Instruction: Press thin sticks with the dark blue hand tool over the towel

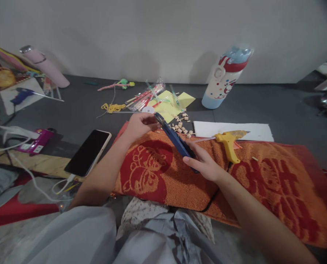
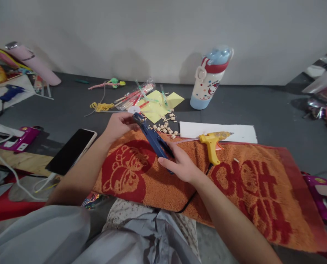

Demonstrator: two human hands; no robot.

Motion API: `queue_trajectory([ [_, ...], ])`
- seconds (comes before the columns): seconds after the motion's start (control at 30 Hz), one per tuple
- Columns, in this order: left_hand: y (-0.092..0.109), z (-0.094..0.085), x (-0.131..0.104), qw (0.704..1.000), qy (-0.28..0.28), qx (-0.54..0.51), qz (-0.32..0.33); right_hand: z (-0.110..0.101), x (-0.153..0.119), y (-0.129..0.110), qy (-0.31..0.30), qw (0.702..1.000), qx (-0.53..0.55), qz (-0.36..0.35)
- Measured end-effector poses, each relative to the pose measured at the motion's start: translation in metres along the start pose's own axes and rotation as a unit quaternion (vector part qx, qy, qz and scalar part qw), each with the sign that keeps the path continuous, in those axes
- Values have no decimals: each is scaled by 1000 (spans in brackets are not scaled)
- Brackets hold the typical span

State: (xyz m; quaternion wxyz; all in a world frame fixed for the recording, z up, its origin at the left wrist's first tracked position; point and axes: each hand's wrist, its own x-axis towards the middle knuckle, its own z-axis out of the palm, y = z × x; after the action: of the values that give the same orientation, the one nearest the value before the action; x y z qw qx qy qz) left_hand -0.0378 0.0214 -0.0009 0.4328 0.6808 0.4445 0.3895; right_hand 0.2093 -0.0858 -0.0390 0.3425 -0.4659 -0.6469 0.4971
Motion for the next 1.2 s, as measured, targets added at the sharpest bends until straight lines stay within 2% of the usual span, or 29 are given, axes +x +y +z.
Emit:
queue_trajectory([
  [0.1,2,6,-5,993,71,84,34,-1,1,-2,11,999,-26,-24],
  [0.17,4,9,-8,986,87,133,48,-2,1,-4,12,998,-42,-37],
  [0.27,5,11,-11,985,80,149,44,-2,2,-5,17,997,-59,-37],
  [0.47,5,11,-10,994,60,87,11,-3,1,-5,30,995,-81,-42],
  [0.7,12,11,-11,983,86,156,46,-3,1,-3,24,996,-69,-51],
  [1.2,13,12,-13,971,108,207,47,-3,2,-1,27,997,-61,-29],
])
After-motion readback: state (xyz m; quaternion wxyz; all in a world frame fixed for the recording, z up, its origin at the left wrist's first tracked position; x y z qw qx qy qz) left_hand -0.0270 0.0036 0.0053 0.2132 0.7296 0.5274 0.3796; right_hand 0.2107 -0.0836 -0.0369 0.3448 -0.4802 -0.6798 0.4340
